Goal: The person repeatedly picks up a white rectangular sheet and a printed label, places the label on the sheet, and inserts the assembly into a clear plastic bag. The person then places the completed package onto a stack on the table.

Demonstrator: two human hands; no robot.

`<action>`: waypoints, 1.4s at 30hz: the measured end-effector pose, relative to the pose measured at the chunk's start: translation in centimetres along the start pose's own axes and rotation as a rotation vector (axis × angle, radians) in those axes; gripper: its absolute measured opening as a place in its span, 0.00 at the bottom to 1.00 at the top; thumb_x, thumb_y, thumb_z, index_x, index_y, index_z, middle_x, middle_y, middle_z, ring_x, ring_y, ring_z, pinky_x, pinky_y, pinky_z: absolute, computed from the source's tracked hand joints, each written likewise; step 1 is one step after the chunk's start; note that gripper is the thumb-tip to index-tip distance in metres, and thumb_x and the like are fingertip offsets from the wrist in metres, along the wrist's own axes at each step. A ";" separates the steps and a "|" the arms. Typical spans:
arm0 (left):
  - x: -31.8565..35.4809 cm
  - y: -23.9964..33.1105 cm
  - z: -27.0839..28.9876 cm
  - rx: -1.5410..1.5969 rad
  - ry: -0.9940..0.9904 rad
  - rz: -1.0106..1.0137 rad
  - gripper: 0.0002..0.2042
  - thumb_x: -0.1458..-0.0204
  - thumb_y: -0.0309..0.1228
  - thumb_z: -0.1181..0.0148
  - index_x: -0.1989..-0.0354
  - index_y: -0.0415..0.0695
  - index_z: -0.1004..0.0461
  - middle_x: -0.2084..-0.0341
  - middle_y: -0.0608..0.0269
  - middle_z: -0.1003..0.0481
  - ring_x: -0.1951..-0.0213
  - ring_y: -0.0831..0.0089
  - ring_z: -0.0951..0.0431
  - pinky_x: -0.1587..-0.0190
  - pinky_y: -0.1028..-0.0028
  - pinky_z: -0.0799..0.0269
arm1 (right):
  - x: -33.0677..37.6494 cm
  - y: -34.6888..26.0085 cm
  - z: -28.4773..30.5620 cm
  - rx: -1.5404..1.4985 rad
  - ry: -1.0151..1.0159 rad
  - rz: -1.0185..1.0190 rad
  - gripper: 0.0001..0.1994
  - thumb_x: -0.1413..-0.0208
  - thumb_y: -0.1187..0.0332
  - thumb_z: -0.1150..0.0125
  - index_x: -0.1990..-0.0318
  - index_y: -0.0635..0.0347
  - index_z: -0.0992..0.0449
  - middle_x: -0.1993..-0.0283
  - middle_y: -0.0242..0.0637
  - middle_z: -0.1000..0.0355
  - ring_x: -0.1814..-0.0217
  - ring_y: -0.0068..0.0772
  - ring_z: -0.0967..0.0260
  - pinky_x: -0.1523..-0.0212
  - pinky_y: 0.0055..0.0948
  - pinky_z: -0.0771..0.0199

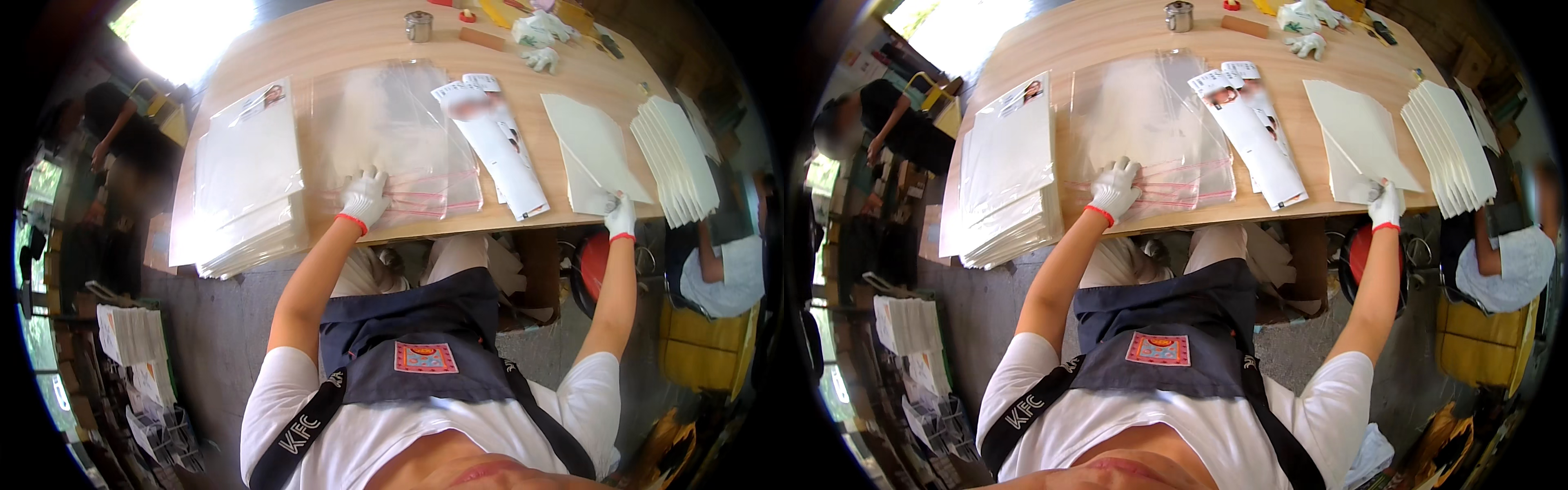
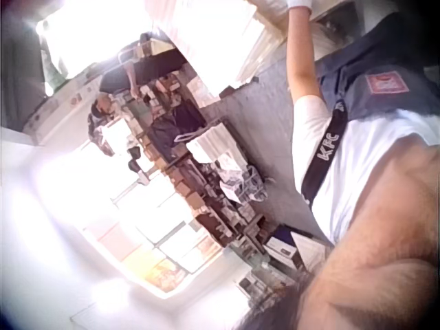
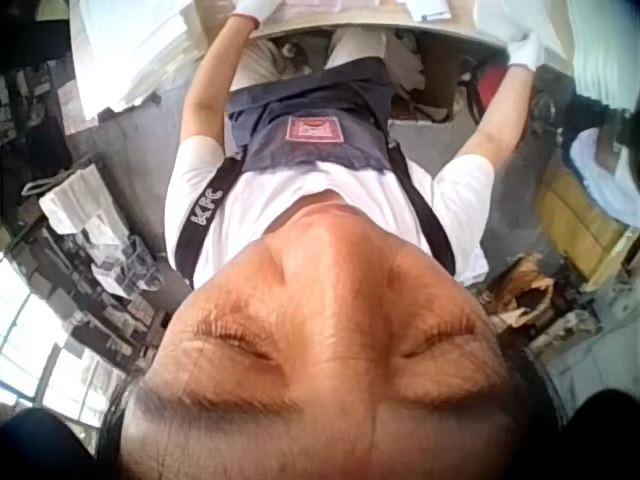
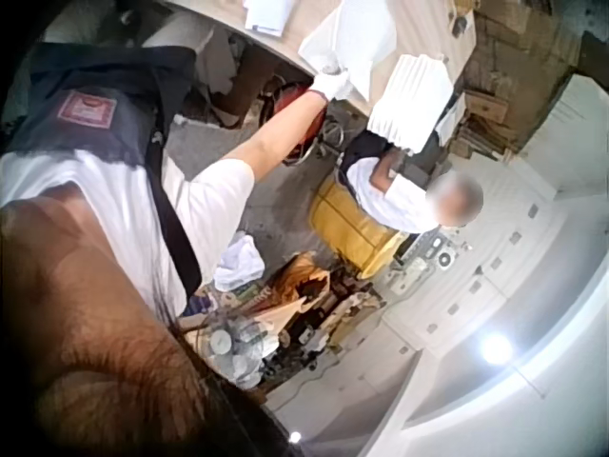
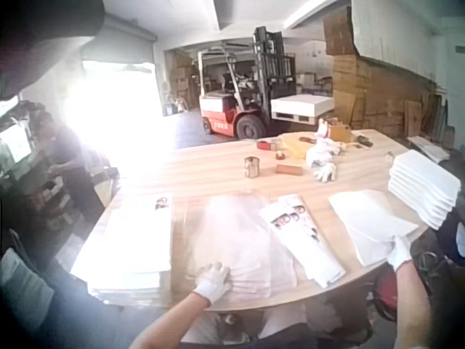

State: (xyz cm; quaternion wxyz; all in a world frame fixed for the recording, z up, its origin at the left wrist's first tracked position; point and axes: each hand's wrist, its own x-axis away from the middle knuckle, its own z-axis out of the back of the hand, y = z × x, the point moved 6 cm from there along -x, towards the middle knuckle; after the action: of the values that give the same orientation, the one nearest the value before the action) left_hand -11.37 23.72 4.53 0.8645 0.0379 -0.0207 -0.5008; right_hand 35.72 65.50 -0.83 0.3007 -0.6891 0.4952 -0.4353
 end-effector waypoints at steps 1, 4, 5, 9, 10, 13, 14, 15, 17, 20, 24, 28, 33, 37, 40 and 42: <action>0.0 -0.8 0.1 0.005 -0.068 0.057 0.17 0.59 0.33 0.41 0.56 0.54 0.29 0.57 0.63 0.31 0.52 0.61 0.30 0.55 0.62 0.28 | 1.9 -0.4 -2.9 0.008 -0.022 0.051 0.05 0.47 0.70 0.46 0.62 0.55 0.31 0.75 0.31 0.32 0.81 0.21 0.37 0.86 0.17 0.39; -1.0 -2.2 -0.2 0.052 -0.046 -0.003 0.17 0.60 0.31 0.41 0.57 0.54 0.30 0.58 0.63 0.30 0.54 0.60 0.29 0.55 0.62 0.28 | 6.4 -2.0 -5.2 0.002 -0.050 0.121 0.07 0.45 0.66 0.46 0.60 0.55 0.32 0.77 0.31 0.34 0.82 0.21 0.38 0.87 0.18 0.40; -1.3 -2.3 -0.2 0.137 -0.052 -0.033 0.17 0.60 0.30 0.41 0.57 0.53 0.30 0.58 0.63 0.30 0.54 0.60 0.29 0.55 0.63 0.28 | 7.4 -1.9 -4.5 -0.031 -0.082 0.112 0.08 0.45 0.66 0.45 0.60 0.55 0.32 0.76 0.31 0.33 0.82 0.21 0.38 0.87 0.17 0.41; -1.4 -2.9 0.1 0.247 0.029 -0.084 0.15 0.59 0.28 0.42 0.60 0.51 0.29 0.60 0.61 0.29 0.56 0.58 0.28 0.56 0.64 0.29 | 16.1 -1.1 -6.2 -0.117 -0.203 0.057 0.17 0.44 0.65 0.49 0.50 0.65 0.33 0.54 0.42 0.28 0.54 0.38 0.29 0.56 0.32 0.27; -1.5 -2.9 0.2 0.220 0.077 -0.088 0.14 0.59 0.28 0.43 0.61 0.50 0.29 0.61 0.60 0.28 0.56 0.57 0.28 0.56 0.65 0.29 | 17.6 -0.7 -6.0 -0.106 -0.309 0.016 0.20 0.44 0.65 0.50 0.47 0.67 0.35 0.50 0.44 0.30 0.48 0.41 0.31 0.47 0.37 0.30; -2.9 -5.5 -1.2 0.278 0.167 -0.062 0.08 0.55 0.28 0.48 0.65 0.49 0.27 0.65 0.59 0.27 0.59 0.61 0.26 0.59 0.64 0.29 | 22.8 1.0 -7.2 -0.041 -0.408 -0.204 0.24 0.47 0.64 0.49 0.44 0.70 0.37 0.49 0.45 0.31 0.50 0.40 0.31 0.47 0.36 0.30; -3.4 -5.8 -1.6 0.255 0.147 -0.048 0.07 0.54 0.28 0.48 0.66 0.49 0.27 0.65 0.59 0.27 0.59 0.61 0.26 0.59 0.64 0.29 | 25.0 1.3 -8.7 -0.024 -0.489 -0.233 0.25 0.48 0.63 0.48 0.46 0.71 0.36 0.50 0.46 0.30 0.51 0.40 0.30 0.50 0.35 0.28; -3.9 -6.1 -1.5 0.231 0.134 -0.034 0.07 0.54 0.29 0.48 0.66 0.50 0.27 0.65 0.59 0.28 0.59 0.61 0.26 0.59 0.64 0.29 | 26.0 2.1 -8.6 -0.005 -0.531 -0.284 0.25 0.49 0.63 0.47 0.45 0.70 0.36 0.49 0.46 0.31 0.51 0.40 0.30 0.50 0.34 0.28; -4.6 -6.3 -1.4 0.218 0.073 -0.014 0.08 0.55 0.30 0.47 0.65 0.50 0.28 0.64 0.58 0.28 0.59 0.59 0.26 0.59 0.63 0.29 | 28.0 3.6 -9.4 -0.001 -0.595 -0.386 0.27 0.49 0.62 0.46 0.44 0.70 0.37 0.49 0.46 0.31 0.50 0.40 0.30 0.50 0.33 0.28; -4.7 -4.5 0.3 0.186 -0.074 -0.015 0.11 0.56 0.33 0.45 0.62 0.50 0.29 0.61 0.57 0.30 0.58 0.56 0.27 0.59 0.61 0.29 | 30.6 5.4 -11.0 -0.015 -0.601 -0.454 0.30 0.51 0.64 0.43 0.41 0.68 0.40 0.47 0.45 0.32 0.48 0.39 0.31 0.48 0.33 0.29; -4.4 -4.7 -1.2 0.384 -0.088 0.049 0.11 0.57 0.27 0.46 0.63 0.49 0.29 0.62 0.56 0.30 0.59 0.55 0.27 0.60 0.63 0.29 | 30.9 6.2 -10.5 0.047 -0.679 -0.472 0.29 0.51 0.64 0.44 0.41 0.67 0.40 0.46 0.43 0.32 0.48 0.37 0.31 0.49 0.32 0.29; -5.4 -6.9 -3.2 0.448 0.024 0.011 0.13 0.60 0.18 0.48 0.64 0.46 0.28 0.62 0.55 0.29 0.60 0.54 0.27 0.59 0.64 0.30 | 31.4 6.7 -10.6 0.073 -0.656 -0.476 0.28 0.50 0.64 0.45 0.41 0.67 0.39 0.47 0.43 0.32 0.49 0.36 0.30 0.50 0.31 0.28; -3.7 -4.0 -1.6 0.437 0.152 -0.216 0.13 0.59 0.19 0.47 0.64 0.45 0.27 0.61 0.57 0.28 0.60 0.56 0.27 0.59 0.64 0.30 | 30.1 9.4 -9.1 0.095 -0.582 -0.407 0.28 0.49 0.66 0.46 0.41 0.68 0.41 0.48 0.44 0.32 0.49 0.36 0.30 0.50 0.31 0.28; -1.7 -5.4 -1.3 0.396 0.363 -0.038 0.11 0.56 0.21 0.47 0.63 0.46 0.27 0.63 0.57 0.27 0.60 0.56 0.27 0.60 0.64 0.30 | 30.6 11.1 -9.7 0.042 -0.467 -0.290 0.25 0.48 0.69 0.49 0.42 0.68 0.40 0.47 0.44 0.32 0.47 0.39 0.31 0.49 0.33 0.29; 0.0 -6.2 0.4 0.400 0.302 0.211 0.12 0.55 0.20 0.49 0.61 0.46 0.26 0.67 0.58 0.27 0.62 0.60 0.26 0.59 0.67 0.30 | 29.9 13.6 -7.9 -0.096 -0.402 -0.406 0.24 0.46 0.69 0.50 0.42 0.68 0.40 0.46 0.45 0.33 0.47 0.41 0.32 0.49 0.36 0.29; 0.5 -6.2 1.4 0.580 0.256 0.237 0.14 0.54 0.19 0.51 0.60 0.46 0.26 0.69 0.59 0.27 0.64 0.65 0.27 0.59 0.71 0.31 | 30.1 14.3 -7.9 -0.172 -0.392 -0.507 0.23 0.45 0.68 0.51 0.42 0.68 0.40 0.46 0.46 0.33 0.46 0.42 0.32 0.49 0.37 0.29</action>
State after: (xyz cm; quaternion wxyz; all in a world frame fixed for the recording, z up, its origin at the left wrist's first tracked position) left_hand -16.53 20.13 5.39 0.8654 0.3423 -0.0579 -0.3613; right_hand 26.56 32.48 -0.31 0.2131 -0.8840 0.2757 -0.3118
